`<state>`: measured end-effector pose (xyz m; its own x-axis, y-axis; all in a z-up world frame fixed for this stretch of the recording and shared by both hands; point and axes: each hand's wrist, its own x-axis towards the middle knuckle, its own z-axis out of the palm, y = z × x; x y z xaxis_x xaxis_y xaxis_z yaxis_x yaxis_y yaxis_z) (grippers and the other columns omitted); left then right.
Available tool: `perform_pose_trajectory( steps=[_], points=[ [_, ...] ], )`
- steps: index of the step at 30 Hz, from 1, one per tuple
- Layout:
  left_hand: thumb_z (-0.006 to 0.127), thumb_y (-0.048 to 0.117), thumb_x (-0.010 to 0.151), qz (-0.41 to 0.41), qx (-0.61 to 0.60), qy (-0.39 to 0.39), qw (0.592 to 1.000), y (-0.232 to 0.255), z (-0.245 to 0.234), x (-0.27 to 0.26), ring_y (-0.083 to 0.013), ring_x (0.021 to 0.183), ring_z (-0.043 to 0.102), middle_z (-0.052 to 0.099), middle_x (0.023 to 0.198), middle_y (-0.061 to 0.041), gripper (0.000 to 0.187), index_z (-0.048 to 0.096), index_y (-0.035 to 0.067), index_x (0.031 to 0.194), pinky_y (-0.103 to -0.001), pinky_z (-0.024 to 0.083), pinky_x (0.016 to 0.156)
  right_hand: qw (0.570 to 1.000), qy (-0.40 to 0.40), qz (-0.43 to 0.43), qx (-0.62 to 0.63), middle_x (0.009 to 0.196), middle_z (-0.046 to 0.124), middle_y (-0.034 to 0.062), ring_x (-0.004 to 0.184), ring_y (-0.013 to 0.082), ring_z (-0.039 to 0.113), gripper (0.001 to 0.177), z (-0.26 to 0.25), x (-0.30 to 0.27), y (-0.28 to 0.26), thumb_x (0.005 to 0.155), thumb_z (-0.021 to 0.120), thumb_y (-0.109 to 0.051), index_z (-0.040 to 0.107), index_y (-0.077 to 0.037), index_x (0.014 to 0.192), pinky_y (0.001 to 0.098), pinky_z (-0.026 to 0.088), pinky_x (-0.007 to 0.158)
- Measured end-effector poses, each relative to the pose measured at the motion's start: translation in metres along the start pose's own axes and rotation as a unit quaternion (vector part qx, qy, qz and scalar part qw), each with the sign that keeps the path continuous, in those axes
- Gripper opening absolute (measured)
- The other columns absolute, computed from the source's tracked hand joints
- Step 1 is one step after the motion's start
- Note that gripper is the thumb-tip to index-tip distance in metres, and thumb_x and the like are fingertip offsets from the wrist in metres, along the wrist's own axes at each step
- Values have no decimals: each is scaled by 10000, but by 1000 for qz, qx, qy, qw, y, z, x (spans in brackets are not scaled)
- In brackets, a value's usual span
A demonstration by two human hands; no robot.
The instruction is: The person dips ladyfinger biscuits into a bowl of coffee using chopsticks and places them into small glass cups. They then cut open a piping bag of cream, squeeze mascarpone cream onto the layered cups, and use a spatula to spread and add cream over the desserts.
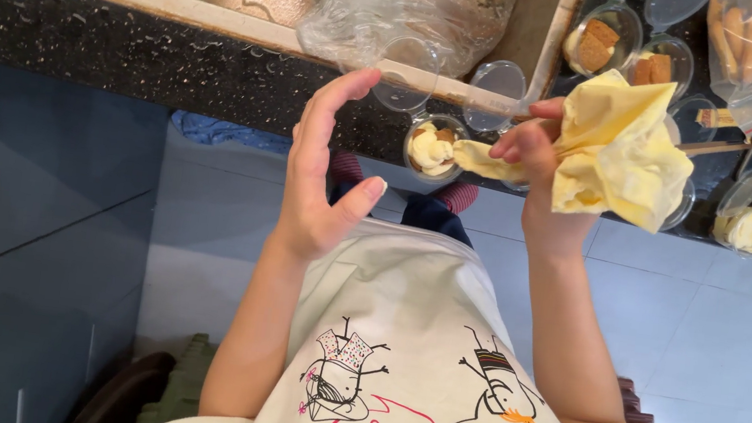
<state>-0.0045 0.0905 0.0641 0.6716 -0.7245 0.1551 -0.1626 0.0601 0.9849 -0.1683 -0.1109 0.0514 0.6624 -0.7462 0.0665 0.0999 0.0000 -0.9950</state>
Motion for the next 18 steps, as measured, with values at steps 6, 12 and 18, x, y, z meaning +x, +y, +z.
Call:
perform_pose_trajectory(
  steps=[6,12,18],
  points=[
    [671,406,905,31,-8,-33,999,52,28,21,-223,1366,514,555,1484,-142,634,560,48,1416,-327,348,1209,989,-9,-2,-147,927,710,110,869,182,714,442,-7,-19,-50,1047,724,2,474,34,1410,252,571,808],
    [654,473,941,-90,-405,-160,896,60,80,34,-231,1367,504,532,1538,-164,718,512,6,1468,-316,348,1130,996,52,-10,-76,919,711,120,892,204,732,523,-69,-46,-73,1051,709,12,412,56,1478,292,573,910],
    [696,365,920,-64,-259,-202,942,66,156,34,-201,1310,525,581,1380,-112,574,594,10,1359,-292,357,1140,986,109,1,-123,986,715,114,914,184,713,590,-133,-66,-100,1013,722,1,392,62,1498,295,575,873]
  ],
)
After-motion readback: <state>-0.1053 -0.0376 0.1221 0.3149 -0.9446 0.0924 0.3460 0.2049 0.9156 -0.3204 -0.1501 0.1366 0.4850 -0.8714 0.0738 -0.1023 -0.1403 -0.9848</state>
